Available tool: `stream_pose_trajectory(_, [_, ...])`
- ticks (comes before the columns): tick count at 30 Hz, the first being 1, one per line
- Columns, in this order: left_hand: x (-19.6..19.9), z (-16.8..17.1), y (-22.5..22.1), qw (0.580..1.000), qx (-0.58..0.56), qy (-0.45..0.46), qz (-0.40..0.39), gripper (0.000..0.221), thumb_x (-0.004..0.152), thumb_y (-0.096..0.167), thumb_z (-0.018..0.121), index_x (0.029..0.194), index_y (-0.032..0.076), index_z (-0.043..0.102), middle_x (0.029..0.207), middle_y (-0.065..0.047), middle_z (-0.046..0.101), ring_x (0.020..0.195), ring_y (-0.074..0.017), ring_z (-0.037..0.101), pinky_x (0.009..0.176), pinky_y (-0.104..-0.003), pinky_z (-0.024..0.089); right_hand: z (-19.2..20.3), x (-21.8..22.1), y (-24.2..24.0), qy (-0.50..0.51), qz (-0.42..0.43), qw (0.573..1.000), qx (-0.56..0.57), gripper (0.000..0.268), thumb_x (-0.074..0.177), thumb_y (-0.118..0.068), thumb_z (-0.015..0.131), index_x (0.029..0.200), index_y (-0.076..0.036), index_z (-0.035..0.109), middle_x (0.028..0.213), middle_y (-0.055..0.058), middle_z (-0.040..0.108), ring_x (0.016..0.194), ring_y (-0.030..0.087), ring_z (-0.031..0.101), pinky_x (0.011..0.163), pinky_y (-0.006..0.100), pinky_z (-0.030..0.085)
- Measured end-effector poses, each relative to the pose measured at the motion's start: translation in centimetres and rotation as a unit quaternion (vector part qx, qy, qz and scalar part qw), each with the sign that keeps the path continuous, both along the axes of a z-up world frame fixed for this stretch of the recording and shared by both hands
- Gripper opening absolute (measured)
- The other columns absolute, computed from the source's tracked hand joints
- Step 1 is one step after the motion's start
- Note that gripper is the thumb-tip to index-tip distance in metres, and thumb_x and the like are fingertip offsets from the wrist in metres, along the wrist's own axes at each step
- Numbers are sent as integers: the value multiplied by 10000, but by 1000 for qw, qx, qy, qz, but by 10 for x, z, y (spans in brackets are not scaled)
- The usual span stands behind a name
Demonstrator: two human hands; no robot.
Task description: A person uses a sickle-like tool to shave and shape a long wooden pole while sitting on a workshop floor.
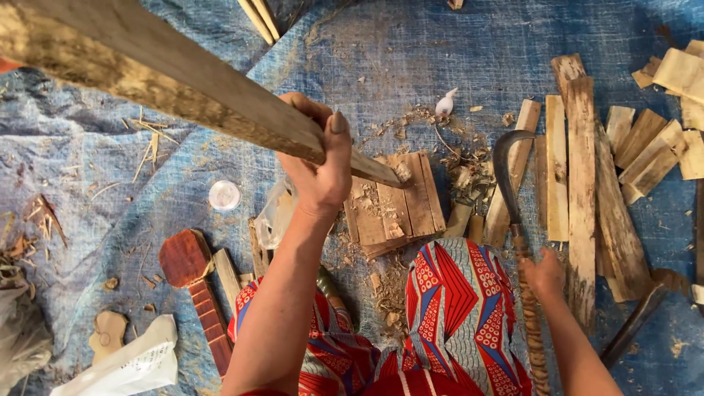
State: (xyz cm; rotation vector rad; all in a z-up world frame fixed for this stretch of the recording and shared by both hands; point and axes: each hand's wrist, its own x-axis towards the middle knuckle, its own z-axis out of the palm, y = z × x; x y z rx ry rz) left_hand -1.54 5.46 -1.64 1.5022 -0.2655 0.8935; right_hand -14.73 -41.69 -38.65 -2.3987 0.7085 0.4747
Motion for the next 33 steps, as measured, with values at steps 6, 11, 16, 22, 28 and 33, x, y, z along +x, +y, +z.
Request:
stream_pose_trajectory(6, [8,1,0,1000,8,-1,-12,263,1011,172,604,1205,111,438,971,-13,527,849,-97,555,757,-249,496,-18,8,3,58,-20,998,-6,581,1017,-261,636,1490,37,479,1169,308,677,979,513,686,690,620,635])
stream_pose_trajectory(11, [5,4,-8,1000,13,-1,-9,285,1005,160,614,1200,88,419,999,-16,467,889,-108,539,773,-273,509,-25,15,11,43,-27,999,12,532,997,-180,653,1434,81,498,1160,336,654,940,522,688,653,612,629])
stream_pose_trajectory(16, [7,-5,-6,1000,1,-6,-7,294,986,166,646,1154,101,414,998,6,429,907,-103,558,745,-265,496,-24,18,17,74,-5,997,11,569,945,-166,679,1418,100,508,1127,349,663,898,517,700,629,615,646])
stream_pose_trajectory(22, [13,-8,1,999,-49,-3,-18,283,1011,125,598,1207,95,396,957,-16,492,801,-99,578,713,-291,519,47,8,50,34,-86,993,75,595,985,-127,658,1487,88,421,1231,336,582,994,512,647,681,648,619])
stream_pose_trajectory(28, [20,-21,-3,998,-57,-41,0,356,977,99,682,1242,106,443,1009,29,482,886,-55,611,763,-290,546,170,-20,111,-90,-101,957,257,533,1070,-264,590,1498,36,486,937,336,615,765,347,612,568,434,542])
stream_pose_trajectory(33, [17,-5,-4,998,-37,-13,39,298,986,136,661,1180,115,436,954,17,503,835,-57,580,736,-273,514,171,-23,140,-17,-21,950,311,599,994,-418,604,1438,-19,554,872,288,697,675,325,720,514,407,624])
